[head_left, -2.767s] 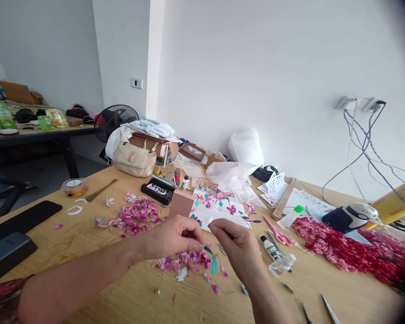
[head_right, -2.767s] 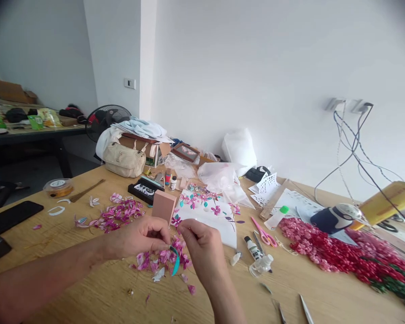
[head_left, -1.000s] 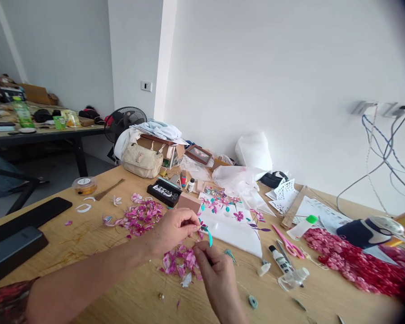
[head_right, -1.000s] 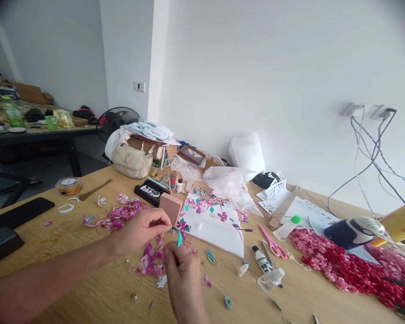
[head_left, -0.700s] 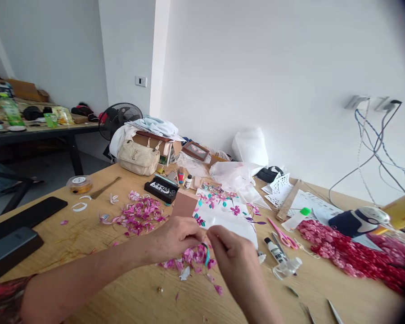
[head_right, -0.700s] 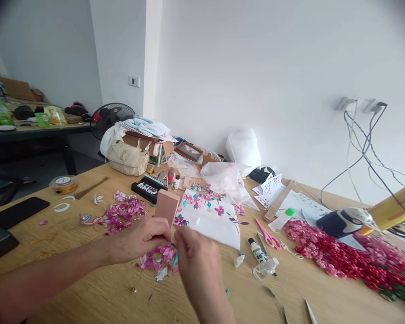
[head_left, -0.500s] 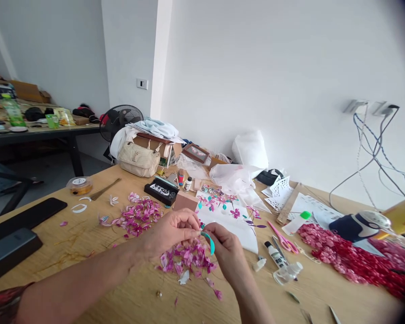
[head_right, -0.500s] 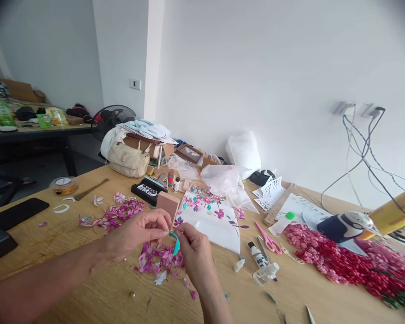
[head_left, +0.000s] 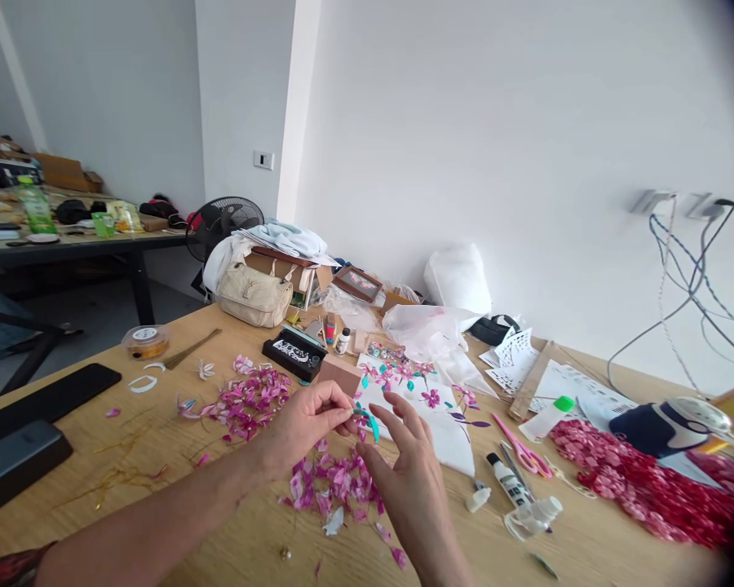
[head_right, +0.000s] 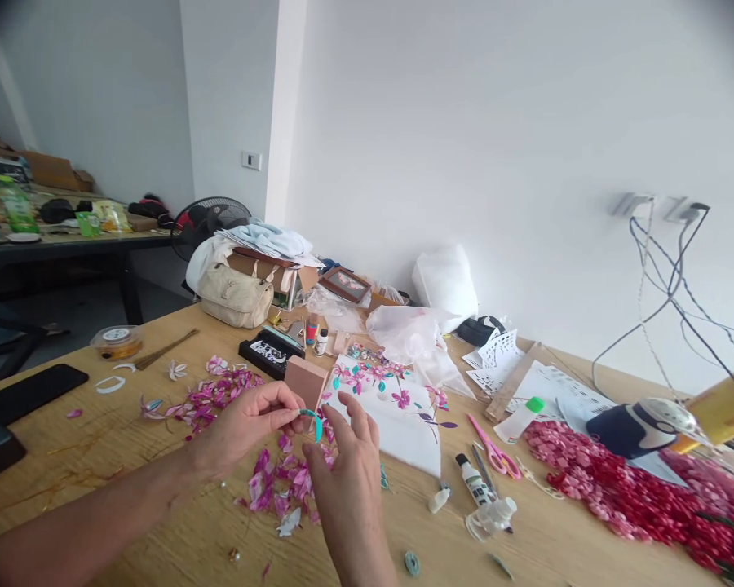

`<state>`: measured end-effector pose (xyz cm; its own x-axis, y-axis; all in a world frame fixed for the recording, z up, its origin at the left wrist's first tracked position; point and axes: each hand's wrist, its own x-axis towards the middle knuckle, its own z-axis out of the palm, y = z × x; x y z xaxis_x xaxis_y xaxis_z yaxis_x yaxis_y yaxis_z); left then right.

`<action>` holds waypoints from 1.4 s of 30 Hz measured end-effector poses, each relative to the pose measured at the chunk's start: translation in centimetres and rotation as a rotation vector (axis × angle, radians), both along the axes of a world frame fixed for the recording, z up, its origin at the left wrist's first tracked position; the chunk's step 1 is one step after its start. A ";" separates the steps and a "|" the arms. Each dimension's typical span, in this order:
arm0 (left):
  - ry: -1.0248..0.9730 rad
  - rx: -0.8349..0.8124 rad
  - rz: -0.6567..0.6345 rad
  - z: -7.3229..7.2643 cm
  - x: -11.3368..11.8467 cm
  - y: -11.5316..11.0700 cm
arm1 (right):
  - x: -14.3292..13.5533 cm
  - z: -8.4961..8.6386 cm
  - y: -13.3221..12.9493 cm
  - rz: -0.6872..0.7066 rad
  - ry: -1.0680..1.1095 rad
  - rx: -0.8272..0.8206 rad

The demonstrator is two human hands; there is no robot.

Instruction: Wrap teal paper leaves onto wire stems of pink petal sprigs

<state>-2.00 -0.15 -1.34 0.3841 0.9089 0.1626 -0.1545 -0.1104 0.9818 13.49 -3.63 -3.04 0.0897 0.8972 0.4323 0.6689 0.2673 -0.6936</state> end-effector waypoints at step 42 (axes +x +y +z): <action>0.205 0.149 0.105 -2.3 -0.1 1.1 | -3.1 -3.0 2.4 0.108 0.937 -0.130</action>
<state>-2.08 0.96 -3.66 0.3278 0.9173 0.2263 0.0655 -0.2610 0.9631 10.35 -1.23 -6.09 0.2634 0.9568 0.1230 -0.1983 0.1785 -0.9638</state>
